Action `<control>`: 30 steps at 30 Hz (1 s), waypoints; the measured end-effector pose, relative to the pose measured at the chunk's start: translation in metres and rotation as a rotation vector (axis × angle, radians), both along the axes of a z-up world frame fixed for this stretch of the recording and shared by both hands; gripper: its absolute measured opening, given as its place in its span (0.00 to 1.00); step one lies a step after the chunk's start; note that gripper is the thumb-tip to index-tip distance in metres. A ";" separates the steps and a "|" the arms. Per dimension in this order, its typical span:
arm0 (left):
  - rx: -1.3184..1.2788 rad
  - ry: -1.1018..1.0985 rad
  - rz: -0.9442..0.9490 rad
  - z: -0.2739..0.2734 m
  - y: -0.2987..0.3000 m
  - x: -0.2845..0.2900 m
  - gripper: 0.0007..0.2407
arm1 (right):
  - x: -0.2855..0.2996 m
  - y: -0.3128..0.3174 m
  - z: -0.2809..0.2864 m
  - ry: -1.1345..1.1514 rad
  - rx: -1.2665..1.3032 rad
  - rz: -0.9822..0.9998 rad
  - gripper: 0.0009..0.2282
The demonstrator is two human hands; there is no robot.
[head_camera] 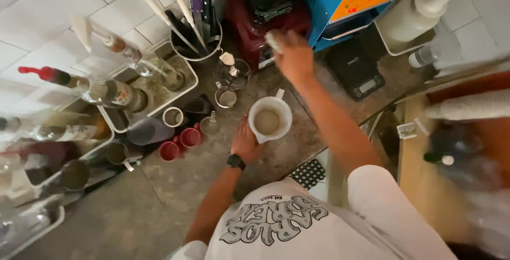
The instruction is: Wiping down a plastic pitcher and the surface of a coffee shop counter with a cleaning cloth.
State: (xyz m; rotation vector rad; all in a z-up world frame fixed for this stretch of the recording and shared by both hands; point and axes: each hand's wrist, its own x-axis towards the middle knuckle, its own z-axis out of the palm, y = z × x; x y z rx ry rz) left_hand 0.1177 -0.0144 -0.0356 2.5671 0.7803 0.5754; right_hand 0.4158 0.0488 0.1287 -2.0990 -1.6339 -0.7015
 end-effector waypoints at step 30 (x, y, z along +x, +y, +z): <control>0.136 -0.069 -0.049 -0.005 0.020 -0.023 0.47 | -0.045 0.030 0.012 0.025 -0.022 0.015 0.15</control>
